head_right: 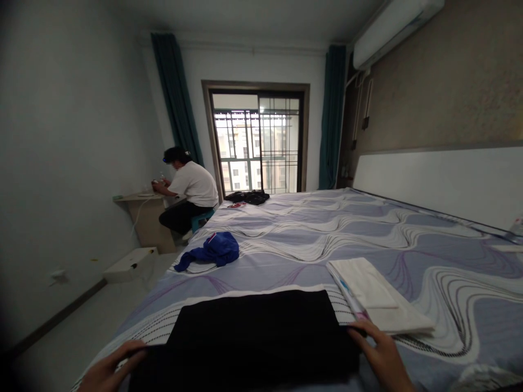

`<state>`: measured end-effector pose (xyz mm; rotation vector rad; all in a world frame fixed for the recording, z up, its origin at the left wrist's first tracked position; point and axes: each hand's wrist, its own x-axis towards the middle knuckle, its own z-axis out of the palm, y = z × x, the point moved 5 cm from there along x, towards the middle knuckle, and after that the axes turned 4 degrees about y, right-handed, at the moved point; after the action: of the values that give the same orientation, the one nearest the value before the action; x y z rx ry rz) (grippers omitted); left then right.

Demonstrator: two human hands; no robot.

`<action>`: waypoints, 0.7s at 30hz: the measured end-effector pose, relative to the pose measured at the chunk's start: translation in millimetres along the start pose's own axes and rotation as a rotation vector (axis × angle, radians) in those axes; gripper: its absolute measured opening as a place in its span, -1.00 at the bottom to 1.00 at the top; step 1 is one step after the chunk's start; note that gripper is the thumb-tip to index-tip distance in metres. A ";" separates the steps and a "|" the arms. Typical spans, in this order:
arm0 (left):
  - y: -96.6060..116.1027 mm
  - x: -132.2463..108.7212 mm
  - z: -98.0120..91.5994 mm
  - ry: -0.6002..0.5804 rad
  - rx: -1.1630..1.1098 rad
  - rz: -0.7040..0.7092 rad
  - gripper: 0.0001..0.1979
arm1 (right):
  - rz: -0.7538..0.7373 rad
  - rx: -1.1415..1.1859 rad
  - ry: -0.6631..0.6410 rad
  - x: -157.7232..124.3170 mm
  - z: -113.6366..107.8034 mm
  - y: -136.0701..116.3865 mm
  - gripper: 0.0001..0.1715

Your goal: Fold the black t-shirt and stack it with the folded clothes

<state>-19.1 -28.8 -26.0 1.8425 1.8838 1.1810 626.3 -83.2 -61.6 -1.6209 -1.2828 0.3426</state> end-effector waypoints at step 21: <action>-31.2 128.3 113.9 -0.054 -0.106 -0.299 -0.49 | 0.115 -0.096 -0.105 134.5 121.1 39.3 -0.41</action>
<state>14.3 135.1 -75.2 1.4609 1.9425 1.0934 615.0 96.7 -103.8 -1.7821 -1.3042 0.4479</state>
